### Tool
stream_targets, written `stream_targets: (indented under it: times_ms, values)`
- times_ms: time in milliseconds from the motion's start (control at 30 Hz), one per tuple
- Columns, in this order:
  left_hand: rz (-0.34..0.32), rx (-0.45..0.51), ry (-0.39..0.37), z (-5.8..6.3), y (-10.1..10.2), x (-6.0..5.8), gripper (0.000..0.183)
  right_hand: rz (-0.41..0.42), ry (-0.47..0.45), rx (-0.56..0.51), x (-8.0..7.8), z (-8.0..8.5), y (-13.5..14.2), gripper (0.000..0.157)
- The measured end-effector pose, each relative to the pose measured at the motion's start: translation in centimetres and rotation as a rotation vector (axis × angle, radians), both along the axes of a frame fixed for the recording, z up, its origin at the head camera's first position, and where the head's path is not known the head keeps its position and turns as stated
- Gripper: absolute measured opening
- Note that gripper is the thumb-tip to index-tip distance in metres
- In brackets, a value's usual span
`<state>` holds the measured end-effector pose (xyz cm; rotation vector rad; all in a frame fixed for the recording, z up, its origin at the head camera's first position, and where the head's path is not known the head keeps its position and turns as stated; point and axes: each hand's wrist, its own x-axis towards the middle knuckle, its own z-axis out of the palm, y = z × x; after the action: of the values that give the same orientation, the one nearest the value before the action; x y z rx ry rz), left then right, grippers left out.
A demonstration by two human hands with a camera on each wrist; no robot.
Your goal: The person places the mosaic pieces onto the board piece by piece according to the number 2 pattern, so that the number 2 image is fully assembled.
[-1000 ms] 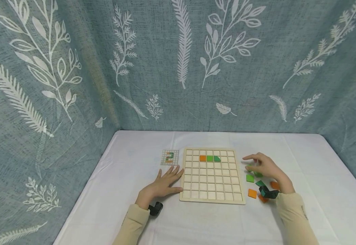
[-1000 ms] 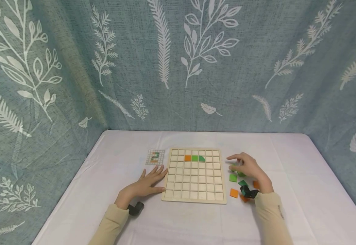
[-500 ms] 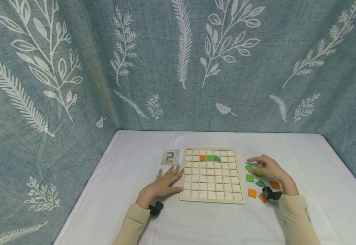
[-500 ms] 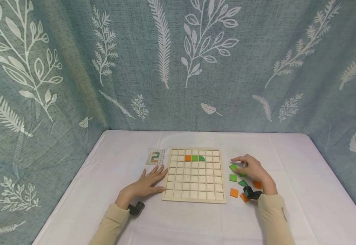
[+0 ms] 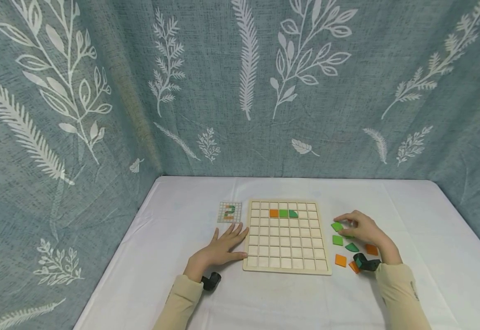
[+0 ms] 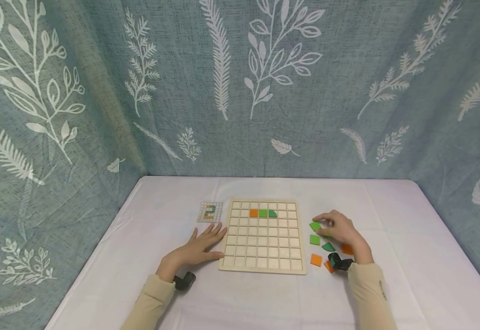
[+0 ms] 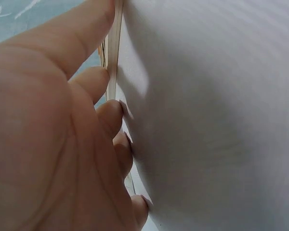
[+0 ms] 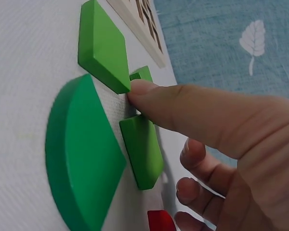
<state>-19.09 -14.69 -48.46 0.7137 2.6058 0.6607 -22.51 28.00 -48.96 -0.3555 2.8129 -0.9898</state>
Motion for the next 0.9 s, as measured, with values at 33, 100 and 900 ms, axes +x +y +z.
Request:
stream_targets:
  times_ms: [33,100,900]
  values:
    - [-0.001,-0.003,0.003,0.01,0.03,0.01,0.073,0.001,0.005,0.000,0.01,0.00,-0.02,0.035]
    - [-0.004,-0.004,0.009,0.11,0.07,0.03,0.073,0.003,0.018,0.000,0.05,0.02,-0.08,0.034]
    - [-0.010,-0.007,0.013,0.03,0.16,-0.05,0.073,-0.015,0.153,0.065,-0.07,-0.15,-0.75,0.026]
